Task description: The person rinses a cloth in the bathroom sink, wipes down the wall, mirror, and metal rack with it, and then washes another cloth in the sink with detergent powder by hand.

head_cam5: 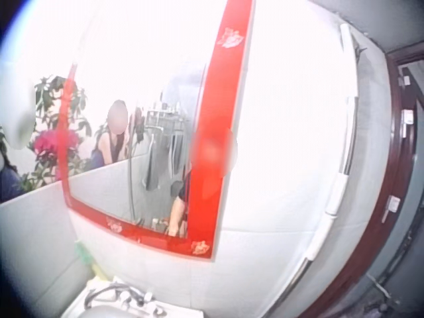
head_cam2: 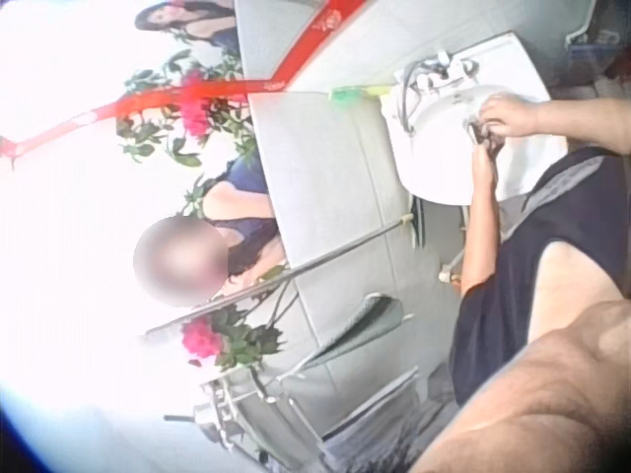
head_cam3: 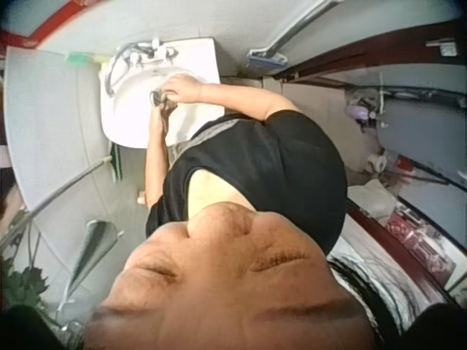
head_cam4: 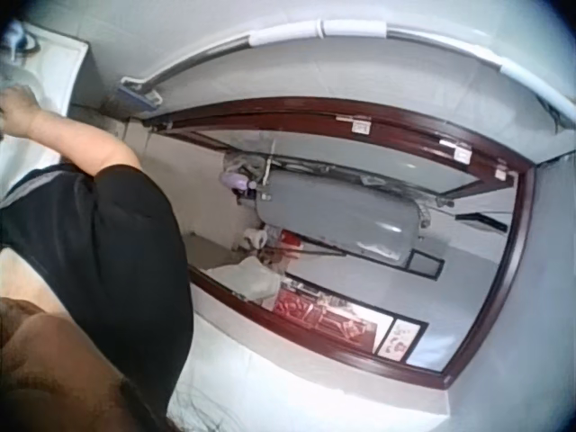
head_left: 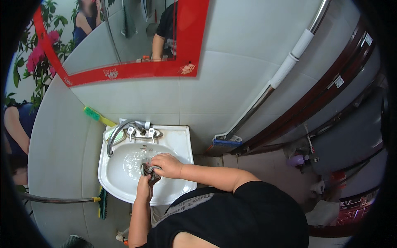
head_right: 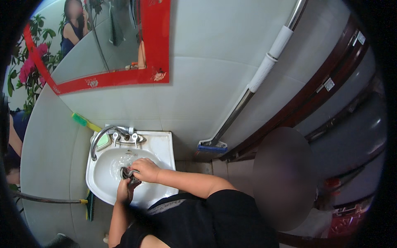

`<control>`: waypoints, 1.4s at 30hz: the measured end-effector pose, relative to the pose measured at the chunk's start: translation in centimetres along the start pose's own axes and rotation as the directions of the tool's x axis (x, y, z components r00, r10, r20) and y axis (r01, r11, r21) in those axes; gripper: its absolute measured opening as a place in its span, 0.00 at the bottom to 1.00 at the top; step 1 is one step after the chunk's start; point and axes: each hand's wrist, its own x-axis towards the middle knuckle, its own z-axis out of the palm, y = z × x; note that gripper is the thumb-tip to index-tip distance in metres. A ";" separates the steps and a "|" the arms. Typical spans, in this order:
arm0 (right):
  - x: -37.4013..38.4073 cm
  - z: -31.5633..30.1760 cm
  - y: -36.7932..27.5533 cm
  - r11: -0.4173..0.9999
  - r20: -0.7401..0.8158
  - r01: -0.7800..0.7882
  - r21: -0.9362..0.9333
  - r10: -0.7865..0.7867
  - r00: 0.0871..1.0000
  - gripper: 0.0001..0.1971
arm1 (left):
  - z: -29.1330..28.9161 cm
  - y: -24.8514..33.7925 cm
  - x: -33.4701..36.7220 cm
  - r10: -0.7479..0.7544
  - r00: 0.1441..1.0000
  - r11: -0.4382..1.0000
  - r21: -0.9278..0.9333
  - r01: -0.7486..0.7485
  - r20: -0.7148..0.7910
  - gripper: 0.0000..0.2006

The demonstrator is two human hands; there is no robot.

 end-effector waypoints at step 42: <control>11.3 -53.7 -22.3 0.229 -0.393 -0.461 -0.857 -0.870 0.298 0.27 | 2.1 -2.0 1.4 0.304 0.953 0.835 0.480 -0.268 0.004 0.16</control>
